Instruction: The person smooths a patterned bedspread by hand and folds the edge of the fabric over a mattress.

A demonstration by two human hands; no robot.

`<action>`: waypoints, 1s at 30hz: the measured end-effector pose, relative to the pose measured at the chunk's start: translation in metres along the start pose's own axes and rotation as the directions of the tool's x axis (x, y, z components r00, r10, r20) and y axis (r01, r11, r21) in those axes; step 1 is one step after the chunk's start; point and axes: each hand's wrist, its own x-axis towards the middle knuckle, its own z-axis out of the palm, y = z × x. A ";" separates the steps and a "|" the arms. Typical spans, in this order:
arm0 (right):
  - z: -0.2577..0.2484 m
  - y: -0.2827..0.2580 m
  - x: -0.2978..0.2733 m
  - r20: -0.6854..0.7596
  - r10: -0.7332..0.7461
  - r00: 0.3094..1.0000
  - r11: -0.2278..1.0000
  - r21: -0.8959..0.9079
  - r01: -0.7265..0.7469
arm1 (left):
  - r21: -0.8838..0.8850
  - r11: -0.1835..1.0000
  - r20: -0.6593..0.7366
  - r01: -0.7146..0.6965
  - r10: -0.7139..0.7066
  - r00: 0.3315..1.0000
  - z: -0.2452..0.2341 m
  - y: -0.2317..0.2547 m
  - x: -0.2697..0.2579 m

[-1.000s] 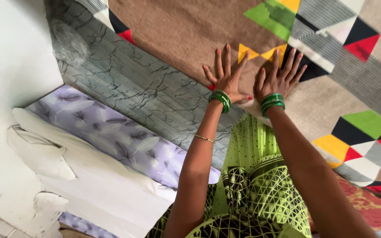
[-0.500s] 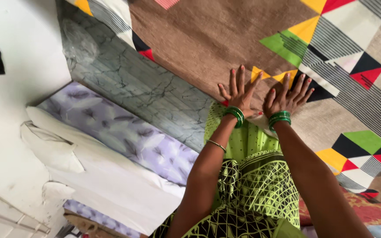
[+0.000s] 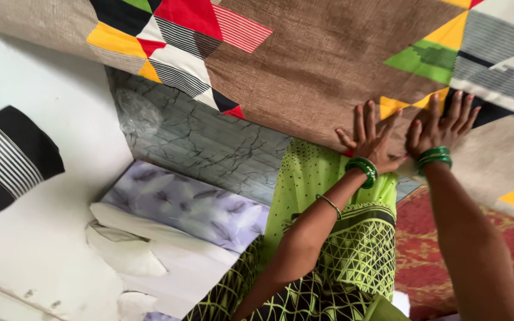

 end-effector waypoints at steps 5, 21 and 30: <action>-0.005 -0.008 0.001 0.027 0.030 0.999 1.000 0.000 -0.030 | 0.178 0.983 -0.103 0.039 -0.021 0.994 -0.012 -0.025 -0.015; 0.022 -0.177 -0.038 0.091 -0.061 0.994 0.980 0.194 0.043 | 0.342 0.928 -0.240 -0.151 0.241 0.940 -0.109 -0.131 -0.019; 0.010 -0.182 0.062 -0.100 -0.047 0.994 0.948 0.308 0.076 | 0.273 0.962 -0.542 -0.021 0.171 0.823 -0.128 -0.143 0.045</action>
